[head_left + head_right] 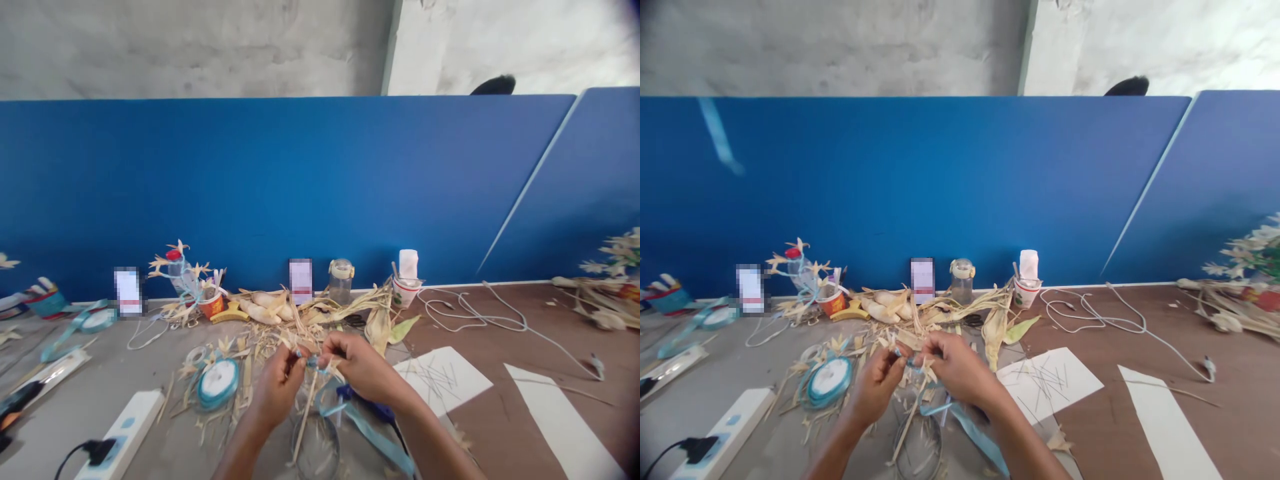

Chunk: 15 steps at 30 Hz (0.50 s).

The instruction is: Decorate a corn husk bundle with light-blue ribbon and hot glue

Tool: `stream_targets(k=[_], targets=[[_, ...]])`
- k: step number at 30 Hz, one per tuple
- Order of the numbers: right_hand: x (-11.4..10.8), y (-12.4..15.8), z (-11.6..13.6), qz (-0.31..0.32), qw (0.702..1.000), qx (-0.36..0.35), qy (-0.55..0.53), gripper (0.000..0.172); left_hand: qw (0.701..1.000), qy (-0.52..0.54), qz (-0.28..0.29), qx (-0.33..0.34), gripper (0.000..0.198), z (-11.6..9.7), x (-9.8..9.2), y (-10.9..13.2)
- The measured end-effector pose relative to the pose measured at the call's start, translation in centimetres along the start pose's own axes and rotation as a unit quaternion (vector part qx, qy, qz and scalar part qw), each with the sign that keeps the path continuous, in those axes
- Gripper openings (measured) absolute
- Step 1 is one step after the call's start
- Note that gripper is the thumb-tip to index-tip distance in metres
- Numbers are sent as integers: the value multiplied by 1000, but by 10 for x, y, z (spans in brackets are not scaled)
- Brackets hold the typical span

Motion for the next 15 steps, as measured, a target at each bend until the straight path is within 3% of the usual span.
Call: stream_targets(k=[6,11,15], targets=[[0,-6,-25,84,985,61,-141,27,996,-54,59,-27,15,-2,6,0],[-8,-6,-21,89,990,47,-99,25,992,-111,51,-11,15,-3,5,-2],[-24,-1,-10,57,994,44,-76,22,987,-145,63,-10,14,-5,9,-2]])
Point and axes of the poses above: each hand's wrist, its own y-axis away from the middle knuckle, its own x-axis out of the palm, z = x × y, the point moved 6 cm from there along -y, towards the middle knuckle, and after that the axes turned 8 degrees about -x, right-handed, at the moved point
